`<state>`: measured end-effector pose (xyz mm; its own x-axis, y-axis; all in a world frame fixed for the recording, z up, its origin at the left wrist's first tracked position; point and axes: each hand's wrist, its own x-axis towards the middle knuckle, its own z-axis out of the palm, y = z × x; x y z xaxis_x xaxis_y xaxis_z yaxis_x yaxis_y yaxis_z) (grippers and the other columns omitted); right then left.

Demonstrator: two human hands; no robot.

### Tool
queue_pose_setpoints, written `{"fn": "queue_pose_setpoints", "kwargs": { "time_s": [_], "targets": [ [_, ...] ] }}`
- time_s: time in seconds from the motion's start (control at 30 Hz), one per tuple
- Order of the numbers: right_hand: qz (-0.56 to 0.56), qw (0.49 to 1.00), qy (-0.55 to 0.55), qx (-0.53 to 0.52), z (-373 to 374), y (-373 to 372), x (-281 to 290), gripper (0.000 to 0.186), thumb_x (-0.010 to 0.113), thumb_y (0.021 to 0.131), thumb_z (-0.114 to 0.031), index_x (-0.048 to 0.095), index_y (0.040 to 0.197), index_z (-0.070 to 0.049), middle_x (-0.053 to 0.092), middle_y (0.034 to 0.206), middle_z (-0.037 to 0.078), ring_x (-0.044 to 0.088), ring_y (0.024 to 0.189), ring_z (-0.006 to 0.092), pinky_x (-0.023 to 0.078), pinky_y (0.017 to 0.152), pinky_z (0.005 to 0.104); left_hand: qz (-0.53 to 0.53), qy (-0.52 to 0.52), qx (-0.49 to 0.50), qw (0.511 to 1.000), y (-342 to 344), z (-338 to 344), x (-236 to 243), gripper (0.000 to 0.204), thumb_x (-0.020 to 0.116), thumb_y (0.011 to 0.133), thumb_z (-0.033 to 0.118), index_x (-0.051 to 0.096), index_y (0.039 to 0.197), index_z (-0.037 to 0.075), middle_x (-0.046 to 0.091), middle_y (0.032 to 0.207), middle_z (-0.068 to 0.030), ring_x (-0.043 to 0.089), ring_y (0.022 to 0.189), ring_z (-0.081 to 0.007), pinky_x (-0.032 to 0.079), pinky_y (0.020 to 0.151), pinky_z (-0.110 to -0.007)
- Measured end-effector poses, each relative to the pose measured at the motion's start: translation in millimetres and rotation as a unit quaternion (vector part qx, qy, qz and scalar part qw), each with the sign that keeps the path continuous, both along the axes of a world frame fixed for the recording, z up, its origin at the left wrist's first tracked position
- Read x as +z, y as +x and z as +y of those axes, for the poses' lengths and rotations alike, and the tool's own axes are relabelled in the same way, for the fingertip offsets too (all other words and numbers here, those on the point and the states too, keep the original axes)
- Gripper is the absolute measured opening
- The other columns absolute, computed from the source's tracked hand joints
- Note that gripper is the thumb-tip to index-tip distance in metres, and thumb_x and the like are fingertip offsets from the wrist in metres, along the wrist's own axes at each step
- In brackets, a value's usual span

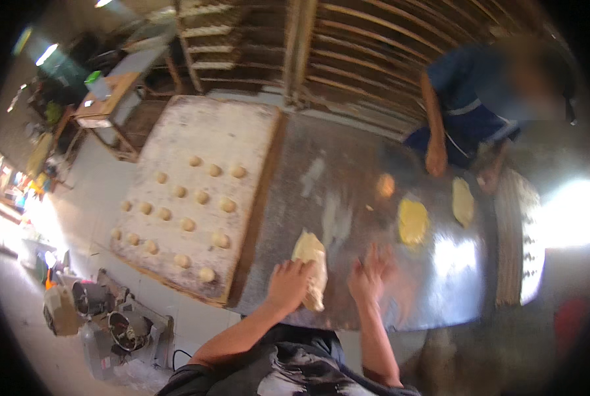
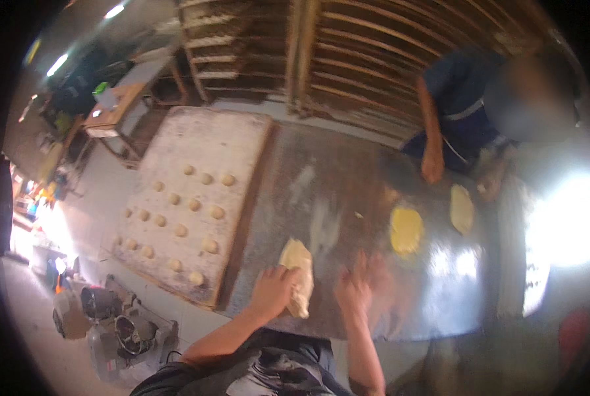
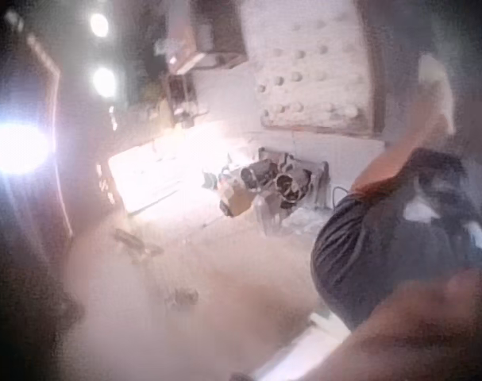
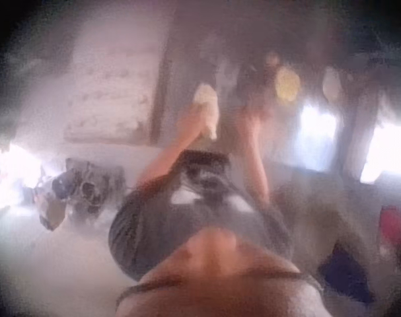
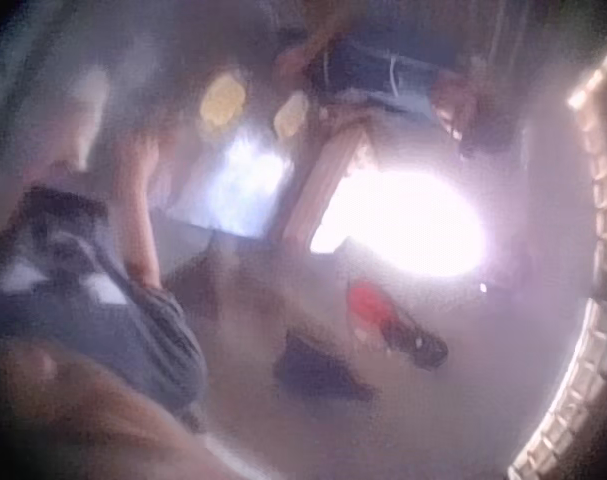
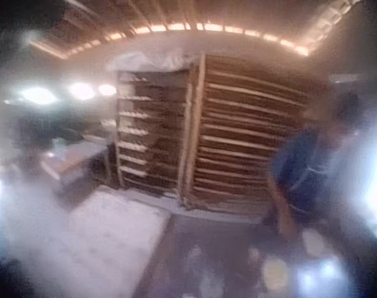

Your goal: The person repeatedly picks up small dough balls from a floured board and flattens them into oval shapes on a metal table using their hands. A coworker performs similar shaping on the opposite side of the table.

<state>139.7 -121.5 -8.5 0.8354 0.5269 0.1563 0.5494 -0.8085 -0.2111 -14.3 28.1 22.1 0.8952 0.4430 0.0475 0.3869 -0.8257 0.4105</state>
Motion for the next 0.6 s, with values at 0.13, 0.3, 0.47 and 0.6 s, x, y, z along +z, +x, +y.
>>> {"fn": "queue_pose_setpoints", "kwargs": {
  "time_s": [0.13, 0.3, 0.47, 0.6],
  "targets": [
    [0.14, 0.966, 0.039, 0.215, -34.5, -49.7, -8.3, 0.059, 0.058, 0.095, -0.021, 0.044, 0.149, -0.002, 0.035, 0.155, 0.034, 0.035, 0.142, 0.0537, 0.023, 0.121, 0.0602, -0.058, -0.048, -0.007, 0.997, -14.2, -3.7, -15.8, 0.051, 0.064, 0.084, 0.008, 0.062, 0.134, 0.012, 0.059, 0.12, -0.0078, 0.059, 0.106, -0.0317, 0.048, 0.095, -0.047],
    [0.02, 0.999, 0.041, 0.003, -10.1, 7.7, -2.9, 0.062, 0.06, 0.096, -0.021, 0.04, 0.153, -0.007, 0.034, 0.155, 0.034, 0.031, 0.145, 0.0519, 0.023, 0.12, 0.0591, -0.017, 0.013, -0.066, 0.998, -29.0, -14.2, 1.3, 0.053, 0.064, 0.084, 0.008, 0.062, 0.137, 0.013, 0.056, 0.127, -0.0078, 0.056, 0.114, -0.0293, 0.048, 0.091, -0.046],
    [0.204, 0.96, -0.015, 0.192, -39.6, -28.4, -11.2, 0.073, 0.062, 0.097, -0.032, 0.029, 0.16, -0.014, 0.034, 0.155, 0.036, 0.023, 0.148, 0.0505, 0.023, 0.12, 0.0595, -0.1, -0.046, -0.021, 0.994, -25.4, 8.7, 8.7, 0.03, 0.07, 0.086, 0.015, 0.074, 0.116, 0.014, 0.063, 0.107, -0.0043, 0.062, 0.099, -0.028, 0.049, 0.086, -0.044],
    [0.01, 0.998, 0.033, -0.051, -6.4, 28.6, -15.2, 0.059, 0.062, 0.096, -0.032, 0.047, 0.149, -0.01, 0.043, 0.151, 0.03, 0.031, 0.146, 0.0489, 0.027, 0.12, 0.0583, -0.123, -0.062, 0.015, 0.99, -10.3, 7.8, -11.7, 0.013, 0.077, 0.086, 0.025, 0.077, 0.091, 0.013, 0.065, 0.09, -0.0035, 0.064, 0.086, -0.0276, 0.05, 0.08, -0.043]
  ]
}}
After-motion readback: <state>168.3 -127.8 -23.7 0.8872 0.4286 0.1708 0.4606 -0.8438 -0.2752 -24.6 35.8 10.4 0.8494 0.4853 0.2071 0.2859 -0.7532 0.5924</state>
